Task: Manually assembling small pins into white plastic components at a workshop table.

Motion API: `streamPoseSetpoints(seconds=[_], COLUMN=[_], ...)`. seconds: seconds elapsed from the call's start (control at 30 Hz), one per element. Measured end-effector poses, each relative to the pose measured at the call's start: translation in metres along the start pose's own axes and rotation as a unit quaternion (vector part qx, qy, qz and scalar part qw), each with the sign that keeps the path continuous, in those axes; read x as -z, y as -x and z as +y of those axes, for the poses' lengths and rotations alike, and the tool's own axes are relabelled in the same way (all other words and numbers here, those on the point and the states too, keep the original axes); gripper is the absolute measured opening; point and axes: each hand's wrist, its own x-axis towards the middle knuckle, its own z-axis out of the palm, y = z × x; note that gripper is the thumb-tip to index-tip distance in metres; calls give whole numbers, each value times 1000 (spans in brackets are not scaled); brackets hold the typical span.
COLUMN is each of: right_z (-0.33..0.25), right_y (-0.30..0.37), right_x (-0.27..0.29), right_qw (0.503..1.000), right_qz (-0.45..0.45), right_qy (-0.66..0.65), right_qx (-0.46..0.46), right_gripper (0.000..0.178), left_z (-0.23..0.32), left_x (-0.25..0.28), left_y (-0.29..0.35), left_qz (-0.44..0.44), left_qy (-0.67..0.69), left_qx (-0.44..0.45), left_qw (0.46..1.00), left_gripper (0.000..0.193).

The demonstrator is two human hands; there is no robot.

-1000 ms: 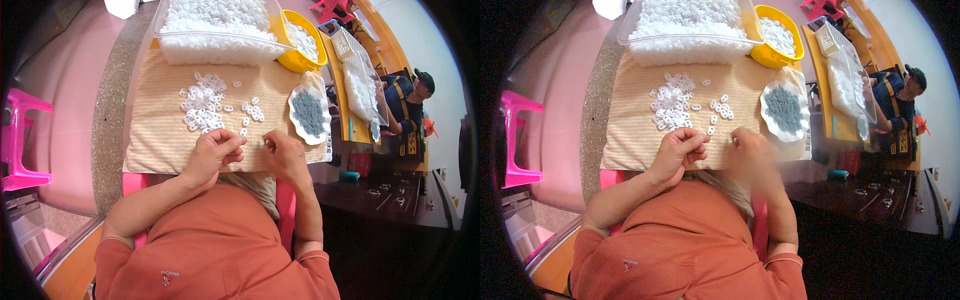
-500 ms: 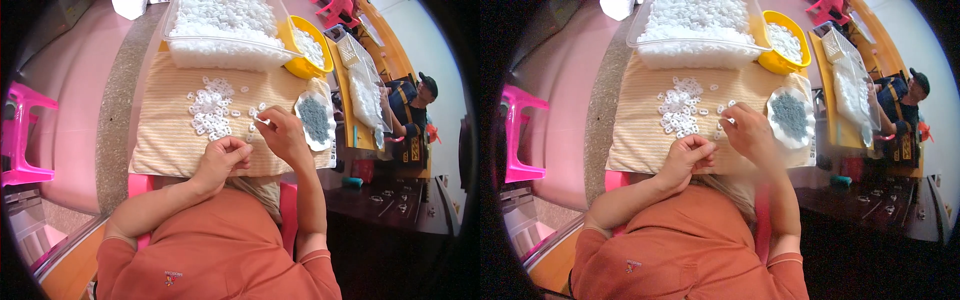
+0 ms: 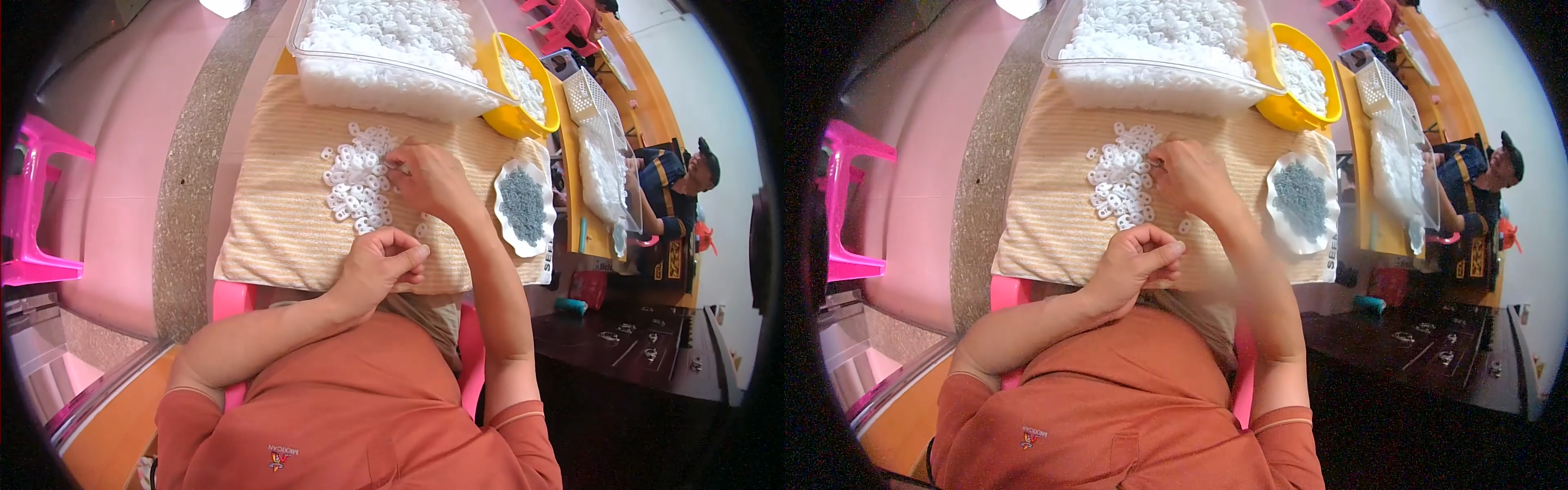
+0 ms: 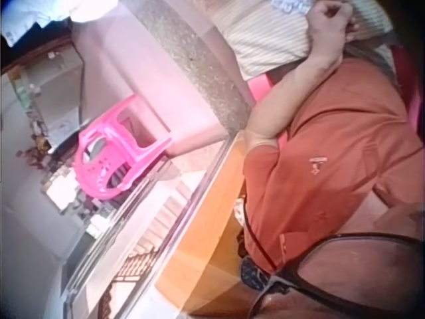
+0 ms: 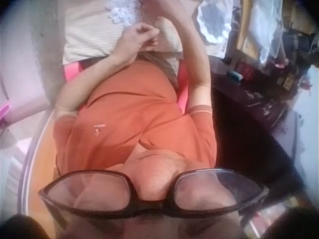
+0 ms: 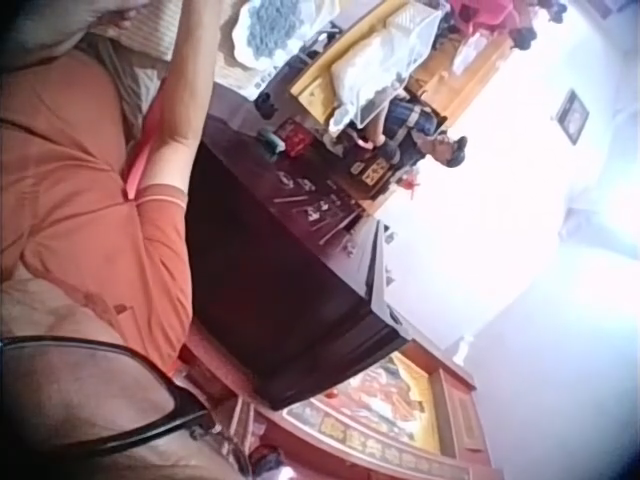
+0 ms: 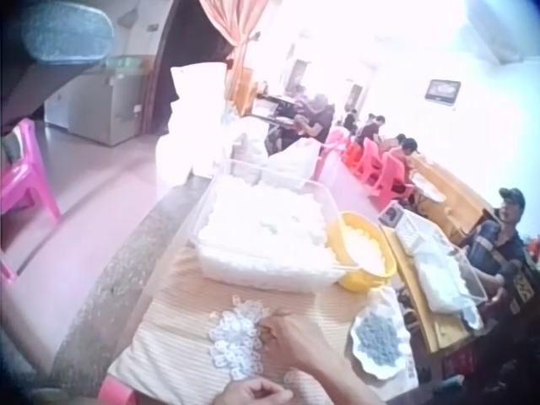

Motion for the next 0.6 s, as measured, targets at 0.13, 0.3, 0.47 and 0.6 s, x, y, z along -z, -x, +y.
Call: streamPoseSetpoints(seconds=[0.13, 0.3, 0.47, 0.6], right_z=[-4, 9, 0, -10], right_y=[-1, 19, 62, 96], right_x=[2, -4, 5, 8], right_qw=[1000, 990, 969, 911], right_qz=[-9, 131, 95, 49], right_qy=[18, -13, -227, -402], right_qx=[-14, 57, -15, -81], right_gripper=[21, 12, 9, 13], left_z=[-1, 2, 1, 0], left_x=[0, -2, -1, -5], left_y=[0, 0, 0, -2], left_qz=[0, 9, 21, 47], left_qy=[-6, 0, 10, 39], left_qx=[-3, 13, -25, -75], left_qw=[1000, 1000, 999, 995], left_gripper=[12, 11, 12, 16])
